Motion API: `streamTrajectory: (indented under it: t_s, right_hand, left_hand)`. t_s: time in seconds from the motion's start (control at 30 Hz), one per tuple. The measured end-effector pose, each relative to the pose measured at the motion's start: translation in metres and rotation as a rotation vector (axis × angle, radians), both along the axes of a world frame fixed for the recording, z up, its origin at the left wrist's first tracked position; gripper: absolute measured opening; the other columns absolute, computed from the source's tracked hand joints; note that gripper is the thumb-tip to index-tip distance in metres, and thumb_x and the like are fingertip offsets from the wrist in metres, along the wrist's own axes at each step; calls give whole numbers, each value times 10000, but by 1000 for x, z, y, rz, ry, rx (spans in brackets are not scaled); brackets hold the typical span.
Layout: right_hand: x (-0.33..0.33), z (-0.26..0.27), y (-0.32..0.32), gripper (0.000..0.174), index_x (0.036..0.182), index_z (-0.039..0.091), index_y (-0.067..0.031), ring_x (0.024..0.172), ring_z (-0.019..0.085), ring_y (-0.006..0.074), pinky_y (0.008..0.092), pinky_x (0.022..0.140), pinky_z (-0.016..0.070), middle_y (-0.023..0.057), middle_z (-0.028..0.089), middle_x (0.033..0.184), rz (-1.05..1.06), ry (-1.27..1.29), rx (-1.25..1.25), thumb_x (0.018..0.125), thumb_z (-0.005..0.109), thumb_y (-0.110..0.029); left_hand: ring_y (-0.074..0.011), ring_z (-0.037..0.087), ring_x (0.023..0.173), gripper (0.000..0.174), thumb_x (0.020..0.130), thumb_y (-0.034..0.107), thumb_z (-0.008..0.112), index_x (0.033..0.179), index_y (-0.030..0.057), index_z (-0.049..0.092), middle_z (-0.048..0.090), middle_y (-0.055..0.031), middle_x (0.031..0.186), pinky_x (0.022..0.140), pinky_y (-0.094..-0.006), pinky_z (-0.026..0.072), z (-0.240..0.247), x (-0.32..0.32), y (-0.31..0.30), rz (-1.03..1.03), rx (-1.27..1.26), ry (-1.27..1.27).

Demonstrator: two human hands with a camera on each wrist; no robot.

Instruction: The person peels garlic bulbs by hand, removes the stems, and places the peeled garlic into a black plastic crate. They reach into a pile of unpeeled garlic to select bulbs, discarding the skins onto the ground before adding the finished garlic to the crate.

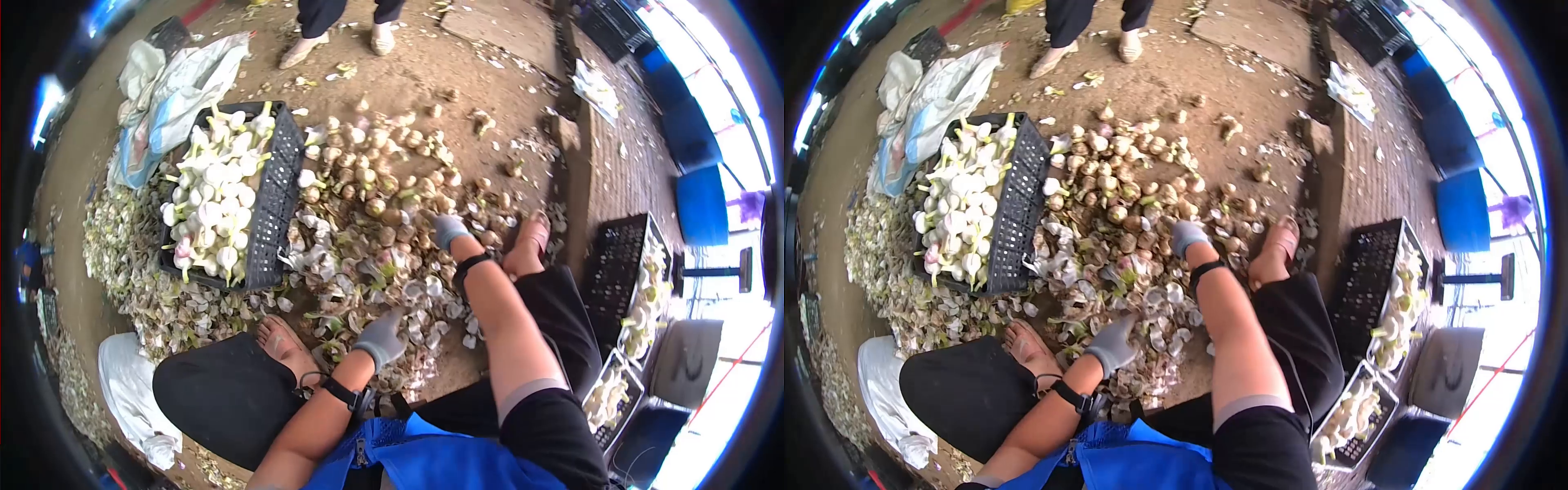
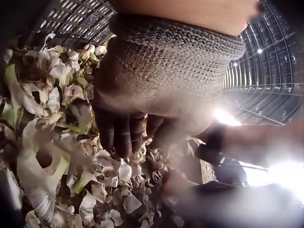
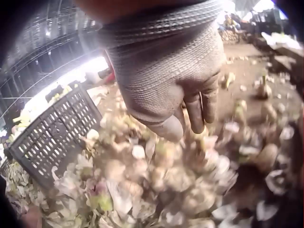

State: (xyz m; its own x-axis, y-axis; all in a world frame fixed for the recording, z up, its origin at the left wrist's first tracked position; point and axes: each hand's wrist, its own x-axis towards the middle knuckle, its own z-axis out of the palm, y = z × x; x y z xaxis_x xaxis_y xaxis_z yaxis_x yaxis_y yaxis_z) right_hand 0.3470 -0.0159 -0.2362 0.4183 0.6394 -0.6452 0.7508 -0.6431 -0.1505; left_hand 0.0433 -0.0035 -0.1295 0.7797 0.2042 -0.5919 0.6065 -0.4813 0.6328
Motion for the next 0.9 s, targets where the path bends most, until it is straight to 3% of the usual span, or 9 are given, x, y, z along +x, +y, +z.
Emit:
streamTrajectory:
  t_s: [0.13,0.2,0.27,0.4,0.53,0.67,0.77,0.83,0.9]
  right_hand:
    - [-4,-55,-8,371,1163,620,-153,932,636,345,374,808,501,131,677,996,-465,-21,455,796,612,-203]
    - [-15,-50,-20,341,1049,650,-30,752,638,161,283,683,494,90,698,887,-751,131,655,813,705,-270]
    - [-62,68,-20,337,988,645,21,730,610,112,248,650,490,61,678,835,-1113,591,686,814,729,-254]
    - [-125,120,-56,312,965,630,28,661,588,92,230,590,497,30,650,770,-914,942,713,800,743,-212]
    - [-185,176,-72,313,987,620,22,733,594,84,229,632,506,23,644,820,-892,884,861,801,741,-199]
    - [-211,207,-100,320,1016,590,-9,707,615,139,296,642,532,32,623,831,-1018,1157,1075,912,594,-312]
    - [-218,188,-122,307,1066,564,-41,760,623,197,325,678,535,69,599,865,-1157,1140,1237,940,536,-320]
    - [-223,189,-130,353,1088,553,-45,770,625,212,337,684,534,79,598,894,-1158,1027,1274,945,516,-366]
    - [-236,227,-132,480,1172,505,-62,808,634,233,354,702,531,90,596,984,-1180,1151,933,942,453,-480]
  left_hand:
    - [-384,565,1017,545,819,215,539,1337,104,413,564,-226,1136,873,-435,462,11,1,13,87,6,-15]
    - [-374,555,1068,542,846,210,535,1356,98,388,525,-209,1230,909,-434,455,13,-2,17,72,-1,52]
    - [-276,618,985,582,841,72,542,1386,133,348,505,-180,1273,897,-325,499,-3,-5,19,442,54,-324]
    - [-215,511,1170,581,838,-25,574,1374,61,366,437,-129,1355,932,-290,456,24,0,40,577,-287,-677]
    - [-259,526,1110,504,804,104,680,1270,45,499,516,-142,1245,983,-336,396,42,-16,34,134,-85,-730]
    - [-157,551,1024,397,845,85,662,1216,40,528,561,-77,1128,892,-277,447,68,-28,23,388,-536,-675]
    - [-127,561,993,320,874,45,617,1185,45,543,588,-47,1093,863,-245,458,72,-39,13,300,-337,-643]
    - [-113,558,1004,296,874,8,594,1164,48,550,606,-37,1089,876,-245,456,66,-40,4,520,-795,-625]
    - [-110,559,1004,295,872,-8,585,1159,50,551,607,-34,1096,874,-245,458,81,-43,0,507,-801,-735]
